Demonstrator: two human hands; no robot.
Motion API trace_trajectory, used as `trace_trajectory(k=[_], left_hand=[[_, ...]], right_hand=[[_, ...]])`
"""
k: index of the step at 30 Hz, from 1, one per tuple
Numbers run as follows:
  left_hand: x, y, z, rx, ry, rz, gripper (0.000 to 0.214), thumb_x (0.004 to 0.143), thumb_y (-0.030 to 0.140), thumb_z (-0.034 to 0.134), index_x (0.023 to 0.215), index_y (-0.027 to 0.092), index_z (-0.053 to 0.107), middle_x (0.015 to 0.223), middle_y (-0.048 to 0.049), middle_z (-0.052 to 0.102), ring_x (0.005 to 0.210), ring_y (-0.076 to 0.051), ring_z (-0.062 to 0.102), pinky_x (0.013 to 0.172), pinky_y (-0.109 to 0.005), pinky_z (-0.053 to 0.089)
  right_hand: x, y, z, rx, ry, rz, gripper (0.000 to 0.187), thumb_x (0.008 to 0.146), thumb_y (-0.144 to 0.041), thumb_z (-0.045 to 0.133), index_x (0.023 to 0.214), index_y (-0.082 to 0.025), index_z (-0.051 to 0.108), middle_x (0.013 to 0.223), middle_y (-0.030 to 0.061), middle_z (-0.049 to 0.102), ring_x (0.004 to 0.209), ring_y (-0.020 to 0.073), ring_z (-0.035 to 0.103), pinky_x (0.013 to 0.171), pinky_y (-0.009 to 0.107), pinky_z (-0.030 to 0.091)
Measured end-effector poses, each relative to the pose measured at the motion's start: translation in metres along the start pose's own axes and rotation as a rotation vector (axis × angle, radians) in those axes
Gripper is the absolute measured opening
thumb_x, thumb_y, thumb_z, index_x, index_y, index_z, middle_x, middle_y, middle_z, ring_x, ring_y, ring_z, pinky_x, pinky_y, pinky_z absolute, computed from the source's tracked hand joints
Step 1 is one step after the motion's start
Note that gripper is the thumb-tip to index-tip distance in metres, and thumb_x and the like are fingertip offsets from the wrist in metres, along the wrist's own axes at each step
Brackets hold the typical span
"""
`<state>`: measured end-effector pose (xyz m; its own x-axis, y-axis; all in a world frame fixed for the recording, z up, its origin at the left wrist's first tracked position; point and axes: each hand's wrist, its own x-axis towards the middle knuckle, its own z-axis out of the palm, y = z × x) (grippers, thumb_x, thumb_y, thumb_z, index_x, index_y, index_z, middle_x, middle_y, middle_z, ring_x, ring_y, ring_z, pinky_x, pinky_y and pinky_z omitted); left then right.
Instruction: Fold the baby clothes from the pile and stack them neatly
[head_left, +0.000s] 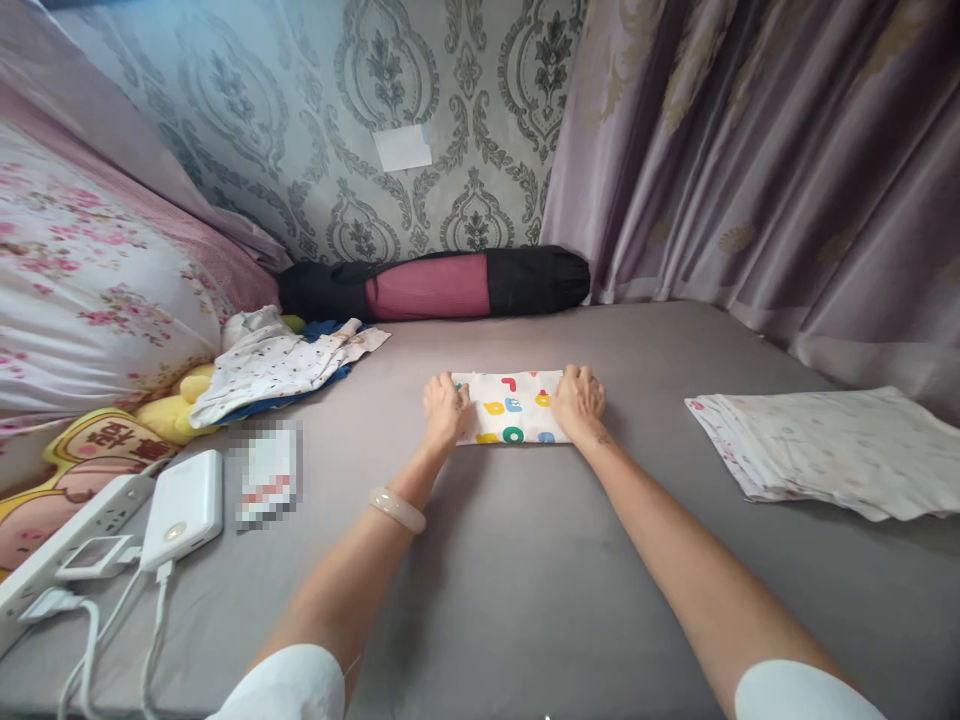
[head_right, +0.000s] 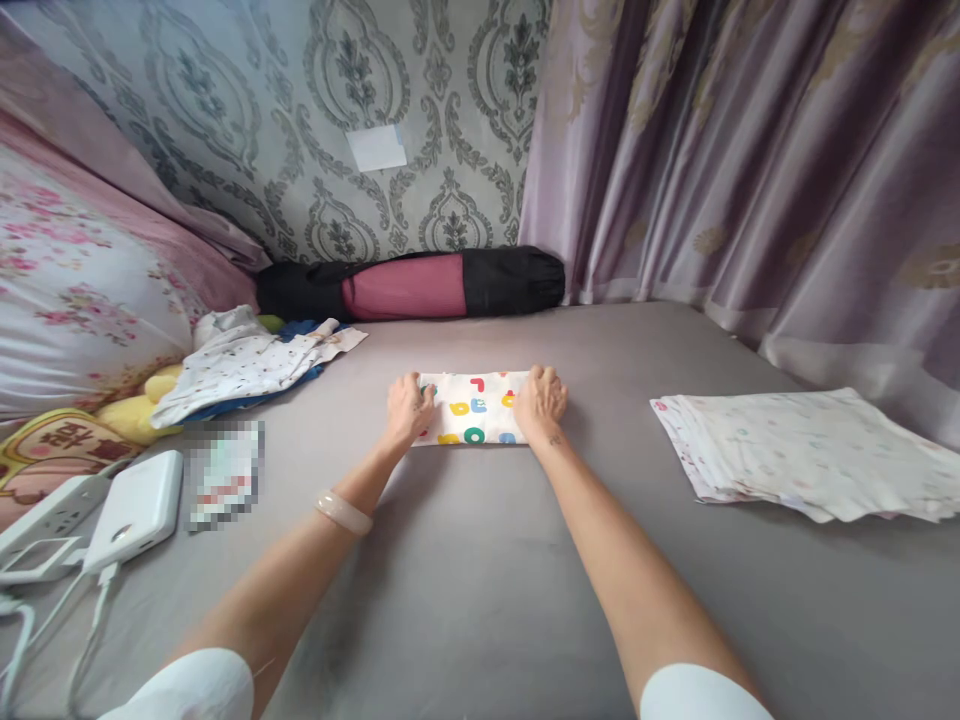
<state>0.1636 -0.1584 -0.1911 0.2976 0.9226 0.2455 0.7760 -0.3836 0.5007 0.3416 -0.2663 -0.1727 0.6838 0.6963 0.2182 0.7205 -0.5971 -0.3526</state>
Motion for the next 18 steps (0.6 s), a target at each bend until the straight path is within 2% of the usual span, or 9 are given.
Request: trace_trajectory(k=[2, 4, 6, 8, 12, 18], left_hand=[[-0.009, 0.014, 0.002, 0.024, -0.014, 0.145, 0.039, 0.094, 0.030, 0.040, 0.128, 0.012, 0.048, 0.132, -0.0208, 0.054, 0.129, -0.034, 0.046, 0.105, -0.049, 0.037], [-0.019, 0.027, 0.008, 0.064, -0.029, 0.280, 0.043, 0.094, 0.028, 0.038, 0.133, 0.012, 0.046, 0.142, -0.0203, 0.049, 0.138, -0.034, 0.036, 0.112, -0.052, 0.029], [-0.026, 0.034, 0.015, 0.119, -0.052, 0.354, 0.047, 0.095, 0.027, 0.034, 0.137, 0.009, 0.045, 0.149, -0.0202, 0.041, 0.145, -0.034, 0.025, 0.117, -0.054, 0.020], [-0.030, 0.035, 0.022, 0.163, -0.108, 0.347, 0.051, 0.097, 0.029, 0.030, 0.140, 0.006, 0.043, 0.153, -0.0205, 0.036, 0.147, -0.034, 0.020, 0.118, -0.054, 0.016], [-0.028, 0.030, 0.030, 0.212, -0.207, 0.285, 0.056, 0.098, 0.032, 0.028, 0.144, 0.004, 0.041, 0.153, -0.0208, 0.035, 0.146, -0.034, 0.023, 0.119, -0.051, 0.017], [-0.025, 0.031, 0.028, 0.251, -0.263, 0.265, 0.056, 0.098, 0.032, 0.027, 0.145, 0.004, 0.039, 0.155, -0.0204, 0.031, 0.146, -0.034, 0.022, 0.118, -0.052, 0.018]], right_hand=[[-0.009, -0.012, 0.004, -0.036, 0.013, -0.189, 0.043, 0.097, -0.022, 0.030, 0.131, -0.007, 0.052, 0.134, 0.0237, 0.054, 0.127, 0.0323, 0.048, 0.106, 0.048, 0.033], [-0.018, -0.022, 0.011, -0.056, -0.040, -0.371, 0.048, 0.098, -0.025, 0.028, 0.140, -0.010, 0.046, 0.148, 0.0178, 0.043, 0.140, 0.0300, 0.033, 0.114, 0.050, 0.020], [-0.025, -0.029, 0.018, -0.080, -0.093, -0.490, 0.050, 0.099, -0.026, 0.027, 0.145, -0.013, 0.041, 0.156, 0.0121, 0.032, 0.146, 0.0276, 0.020, 0.118, 0.051, 0.009], [-0.029, -0.031, 0.024, -0.091, -0.154, -0.517, 0.051, 0.099, -0.026, 0.026, 0.147, -0.015, 0.039, 0.158, 0.0100, 0.029, 0.147, 0.0258, 0.018, 0.118, 0.051, 0.007], [-0.029, -0.029, 0.026, -0.080, -0.266, -0.461, 0.054, 0.099, -0.028, 0.024, 0.150, -0.015, 0.035, 0.159, 0.0093, 0.027, 0.147, 0.0242, 0.020, 0.118, 0.050, 0.012], [-0.025, -0.029, 0.025, -0.074, -0.307, -0.447, 0.054, 0.099, -0.028, 0.023, 0.151, -0.016, 0.033, 0.160, 0.0077, 0.024, 0.147, 0.0233, 0.019, 0.119, 0.050, 0.010]])
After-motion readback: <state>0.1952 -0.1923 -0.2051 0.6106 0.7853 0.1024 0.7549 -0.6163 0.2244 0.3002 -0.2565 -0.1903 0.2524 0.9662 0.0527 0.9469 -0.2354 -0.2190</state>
